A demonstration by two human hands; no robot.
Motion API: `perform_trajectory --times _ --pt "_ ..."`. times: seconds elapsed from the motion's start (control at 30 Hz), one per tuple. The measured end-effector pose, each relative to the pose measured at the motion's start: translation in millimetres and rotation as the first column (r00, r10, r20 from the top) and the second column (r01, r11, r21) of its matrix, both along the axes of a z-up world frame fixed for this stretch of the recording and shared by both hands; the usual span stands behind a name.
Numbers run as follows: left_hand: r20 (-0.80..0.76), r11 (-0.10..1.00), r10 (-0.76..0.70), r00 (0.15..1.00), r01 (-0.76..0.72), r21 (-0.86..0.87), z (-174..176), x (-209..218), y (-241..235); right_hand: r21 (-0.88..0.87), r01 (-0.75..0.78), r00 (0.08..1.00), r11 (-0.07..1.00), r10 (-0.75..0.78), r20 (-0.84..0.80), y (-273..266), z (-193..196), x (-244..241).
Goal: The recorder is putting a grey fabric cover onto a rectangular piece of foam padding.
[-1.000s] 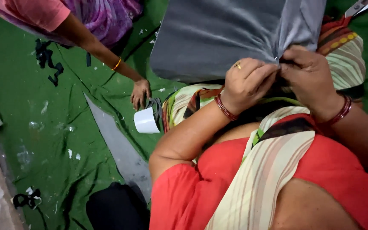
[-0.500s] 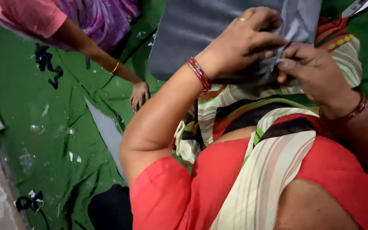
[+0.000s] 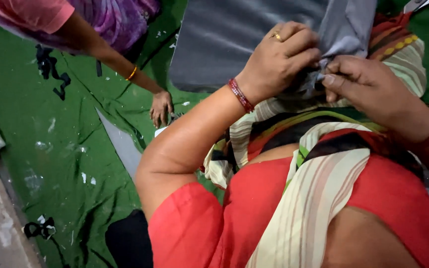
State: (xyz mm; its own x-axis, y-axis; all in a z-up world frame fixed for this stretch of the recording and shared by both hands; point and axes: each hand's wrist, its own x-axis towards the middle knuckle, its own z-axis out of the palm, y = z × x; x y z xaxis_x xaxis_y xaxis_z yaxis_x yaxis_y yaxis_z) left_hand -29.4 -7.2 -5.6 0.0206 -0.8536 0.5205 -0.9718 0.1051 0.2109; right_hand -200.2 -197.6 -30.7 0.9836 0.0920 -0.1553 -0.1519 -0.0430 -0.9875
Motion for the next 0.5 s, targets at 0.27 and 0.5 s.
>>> perform_trajectory --times 0.27,0.5 --pt "-0.12 0.997 0.069 0.99 -0.074 -0.038 -2.8 -4.0 -4.9 -0.472 0.156 0.96 0.868 -0.02 0.281 2.7 19.8 -13.6" --pt "-0.284 0.968 0.142 0.948 -0.193 -0.16 17.4 3.6 2.4 -0.627 0.536 0.767 0.566 -0.015 0.642 17.6 -28.5 -6.2"
